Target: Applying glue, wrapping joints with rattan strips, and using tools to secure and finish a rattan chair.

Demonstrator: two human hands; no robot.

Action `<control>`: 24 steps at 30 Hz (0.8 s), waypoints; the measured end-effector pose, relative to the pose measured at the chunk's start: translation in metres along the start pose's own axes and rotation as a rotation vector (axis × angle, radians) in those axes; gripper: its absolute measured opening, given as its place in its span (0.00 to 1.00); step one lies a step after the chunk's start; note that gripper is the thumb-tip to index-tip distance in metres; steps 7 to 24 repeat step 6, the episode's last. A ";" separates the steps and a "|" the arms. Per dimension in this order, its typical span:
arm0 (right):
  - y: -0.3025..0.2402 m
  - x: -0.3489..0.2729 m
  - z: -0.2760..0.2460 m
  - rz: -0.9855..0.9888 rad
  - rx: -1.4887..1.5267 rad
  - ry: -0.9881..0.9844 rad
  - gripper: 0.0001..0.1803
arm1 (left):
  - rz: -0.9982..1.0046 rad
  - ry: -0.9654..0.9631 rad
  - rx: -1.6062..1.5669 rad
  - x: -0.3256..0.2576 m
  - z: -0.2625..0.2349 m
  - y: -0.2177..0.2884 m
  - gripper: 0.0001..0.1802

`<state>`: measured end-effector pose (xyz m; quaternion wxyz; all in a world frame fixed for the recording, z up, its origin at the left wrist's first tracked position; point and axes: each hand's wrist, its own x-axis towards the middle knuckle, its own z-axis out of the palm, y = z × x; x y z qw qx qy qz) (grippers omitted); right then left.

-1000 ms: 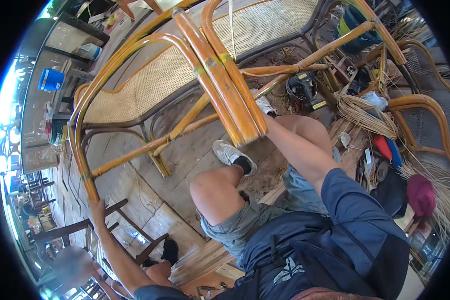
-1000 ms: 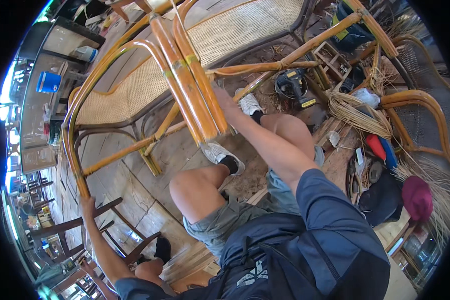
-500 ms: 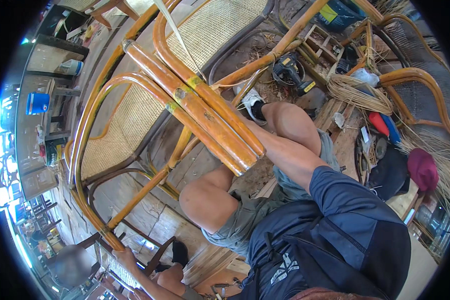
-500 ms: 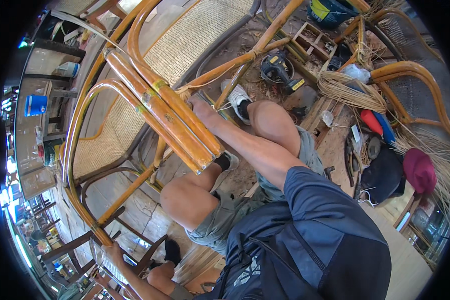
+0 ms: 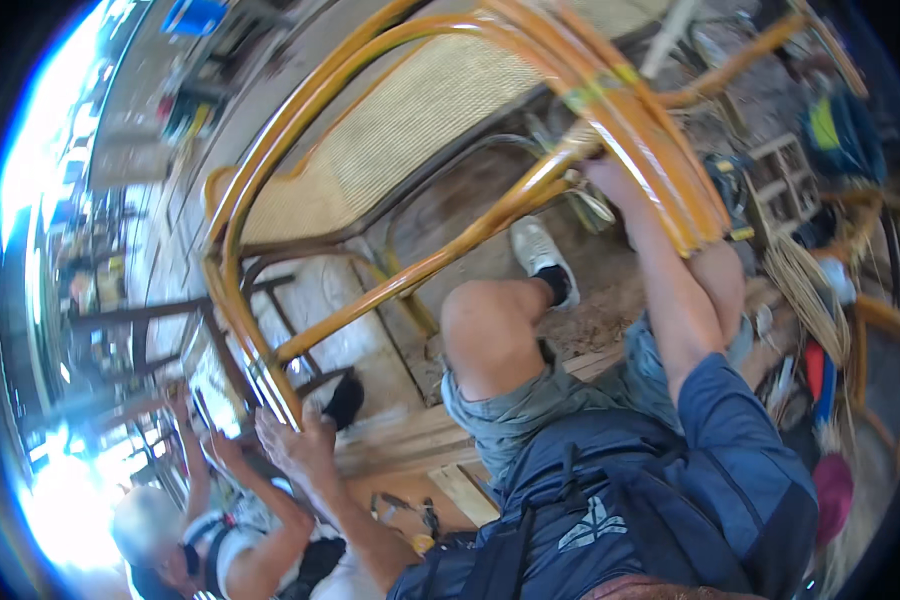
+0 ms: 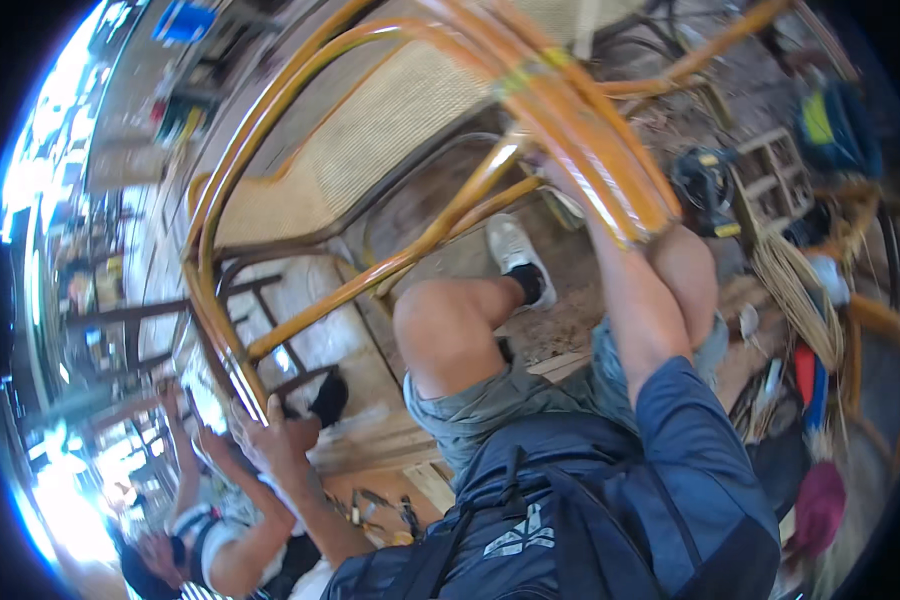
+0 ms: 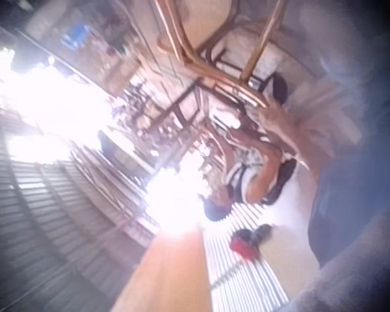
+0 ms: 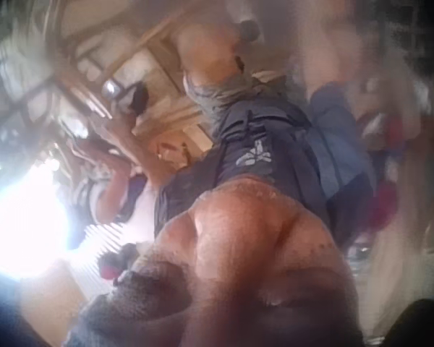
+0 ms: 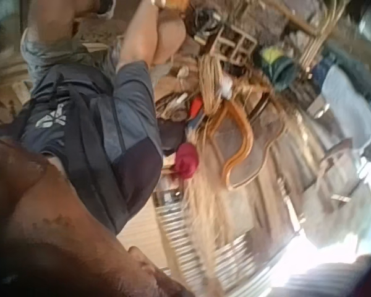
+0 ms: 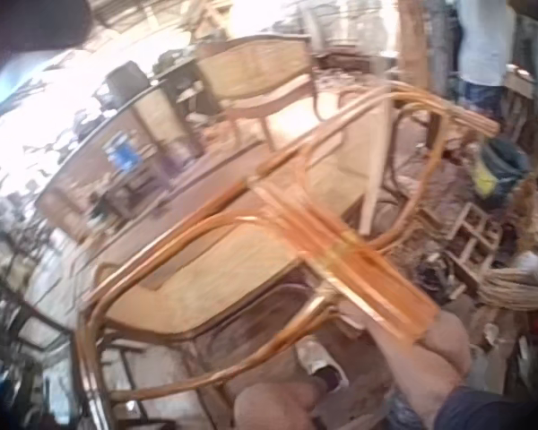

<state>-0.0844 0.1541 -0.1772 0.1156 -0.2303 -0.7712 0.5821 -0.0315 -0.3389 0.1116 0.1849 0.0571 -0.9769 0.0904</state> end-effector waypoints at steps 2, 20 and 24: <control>-0.083 -0.020 0.020 -0.304 -0.501 0.124 0.21 | 0.037 0.135 -0.267 -0.040 -0.005 0.012 0.20; -0.066 -0.014 0.032 -0.158 0.109 -0.078 0.18 | -0.194 -0.227 -0.815 -0.096 0.022 0.055 0.19; -0.066 -0.014 0.032 -0.158 0.109 -0.078 0.18 | -0.194 -0.227 -0.815 -0.096 0.022 0.055 0.19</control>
